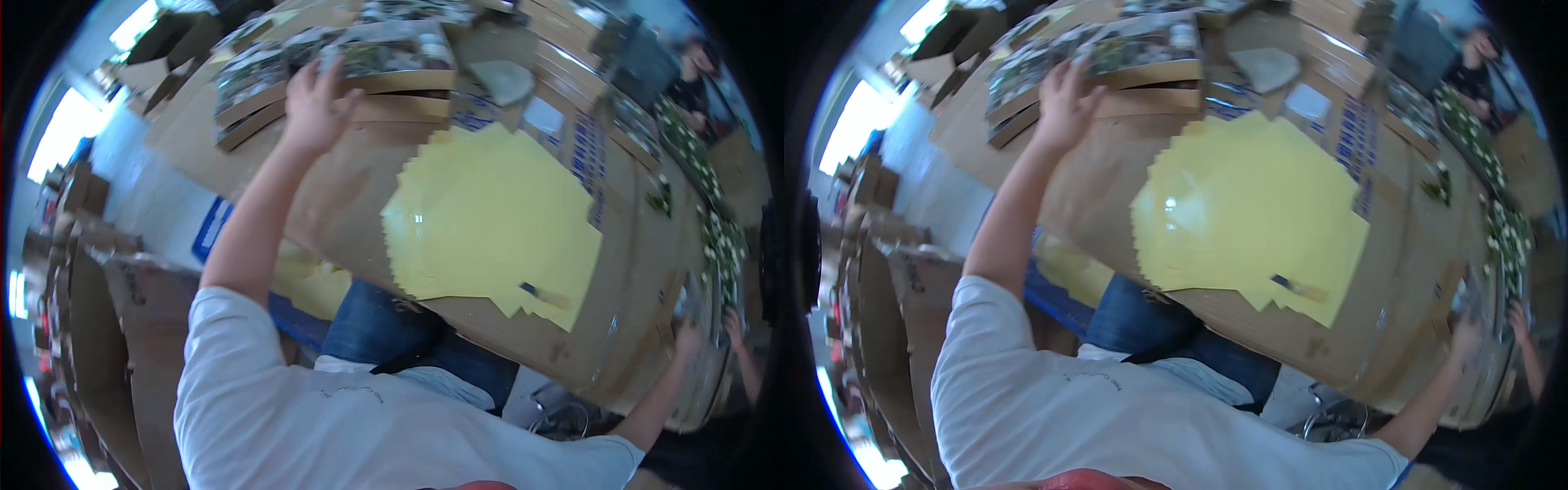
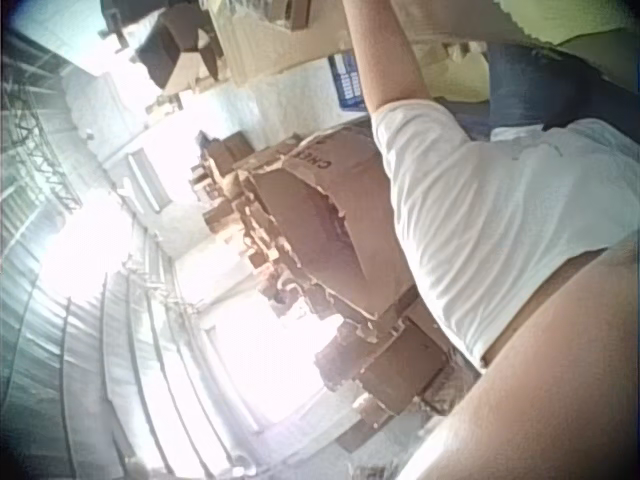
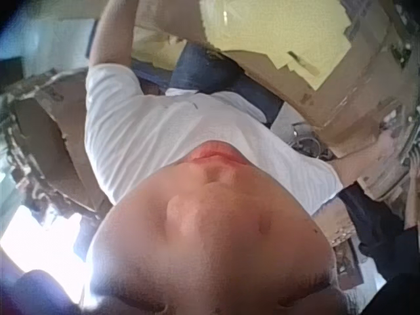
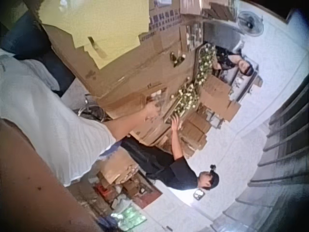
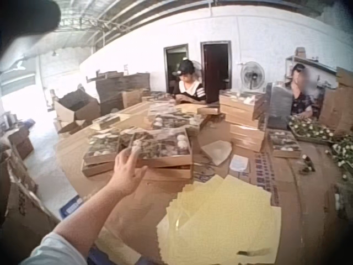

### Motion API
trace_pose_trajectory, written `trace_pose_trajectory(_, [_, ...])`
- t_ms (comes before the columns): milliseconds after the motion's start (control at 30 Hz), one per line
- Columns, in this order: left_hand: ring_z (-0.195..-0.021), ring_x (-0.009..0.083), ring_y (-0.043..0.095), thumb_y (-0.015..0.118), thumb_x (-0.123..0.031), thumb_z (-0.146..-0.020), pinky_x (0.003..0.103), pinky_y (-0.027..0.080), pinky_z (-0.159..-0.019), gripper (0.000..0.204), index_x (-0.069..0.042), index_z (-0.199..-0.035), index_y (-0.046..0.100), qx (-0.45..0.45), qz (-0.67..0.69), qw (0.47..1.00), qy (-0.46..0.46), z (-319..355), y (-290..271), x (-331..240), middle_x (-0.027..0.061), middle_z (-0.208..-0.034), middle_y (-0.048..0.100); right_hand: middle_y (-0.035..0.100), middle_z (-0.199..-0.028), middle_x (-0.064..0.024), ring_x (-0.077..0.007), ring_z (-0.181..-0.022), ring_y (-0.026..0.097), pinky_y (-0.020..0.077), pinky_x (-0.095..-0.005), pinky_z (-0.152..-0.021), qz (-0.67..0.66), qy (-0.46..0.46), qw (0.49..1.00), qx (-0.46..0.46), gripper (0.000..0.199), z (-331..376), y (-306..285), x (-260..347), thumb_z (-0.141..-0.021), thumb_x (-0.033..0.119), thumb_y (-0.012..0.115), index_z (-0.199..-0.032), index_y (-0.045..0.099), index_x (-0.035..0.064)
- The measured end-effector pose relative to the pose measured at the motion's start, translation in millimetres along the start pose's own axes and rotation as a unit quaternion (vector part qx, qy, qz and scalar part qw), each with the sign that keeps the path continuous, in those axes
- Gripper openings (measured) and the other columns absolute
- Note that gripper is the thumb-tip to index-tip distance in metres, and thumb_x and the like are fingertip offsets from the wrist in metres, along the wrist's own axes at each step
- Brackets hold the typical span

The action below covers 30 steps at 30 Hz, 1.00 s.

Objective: Packing decorative items and tissue paper into partitioned gift boxes in a workshop environment.

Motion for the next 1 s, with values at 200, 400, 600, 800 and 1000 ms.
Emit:
trace_pose_trajectory(200, [-0.125,0.0404,0.037,0.071,-0.023,-0.075,0.052,0.032,-0.104,0.06,-0.009,-0.129,0.047,-0.036,0.146,0.988,0.022,55.2,-50.3,-43.0,0.0196,-0.131,0.045,0.052,-0.125,-0.026,-0.0391,-0.117,0.049,0.04,-0.0452,-0.097,-0.094,-0.215,0.96,0.152,0.059,-34.0,131.5,318.4,-0.09,0.048,0.05,-0.123,0.055,-0.0007])
trace_pose_trajectory(400, [-0.122,0.0424,0.038,0.069,-0.023,-0.074,0.05,0.034,-0.102,0.056,-0.007,-0.125,0.049,0.062,0.124,0.99,-0.017,163.0,-72.1,-42.0,0.0233,-0.128,0.041,0.053,-0.12,-0.0257,-0.0387,-0.112,0.051,0.0415,-0.045,-0.093,-0.128,-0.431,0.865,0.223,0.065,124.0,183.8,565.2,-0.085,0.053,0.053,-0.121,0.055,-0.0015])
trace_pose_trajectory(600, [-0.118,0.0402,0.041,0.069,-0.018,-0.075,0.046,0.036,-0.1,0.049,-0.006,-0.12,0.052,0.105,0.114,0.985,-0.071,209.5,-90.2,-19.7,0.0216,-0.126,0.043,0.055,-0.116,-0.0253,-0.0383,-0.107,0.052,0.043,-0.0448,-0.09,-0.129,-0.461,0.853,0.206,0.072,168.7,143.7,558.7,-0.08,0.057,0.055,-0.12,0.056,-0.0024])
trace_pose_trajectory(800, [-0.119,0.039,0.041,0.068,-0.016,-0.075,0.046,0.037,-0.099,0.043,-0.008,-0.115,0.056,0.089,0.146,0.984,-0.045,196.9,-84.2,-22.3,0.0181,-0.121,0.047,0.056,-0.111,-0.0249,-0.0379,-0.101,0.054,0.0445,-0.0446,-0.086,-0.124,-0.444,0.871,0.17,0.078,192.8,80.7,493.2,-0.075,0.062,0.058,-0.118,0.056,-0.0032])
trace_pose_trajectory(1000, [-0.116,0.0367,0.046,0.067,-0.018,-0.075,0.047,0.039,-0.092,0.038,-0.01,-0.111,0.059,0.064,0.176,0.981,0.046,175.6,-72.3,-53.5,0.0135,-0.116,0.051,0.058,-0.107,-0.0245,-0.0374,-0.096,0.056,0.046,-0.0444,-0.082,-0.109,-0.438,0.883,0.125,0.085,230.3,8.3,433.1,-0.07,0.066,0.06,-0.117,0.056,-0.004])
Point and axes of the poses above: each hand's wrist, its own z-axis away from the middle knuckle, its own y-axis out of the palm, x = y × z, the point moved 9 cm from there along -z, towards the middle knuckle
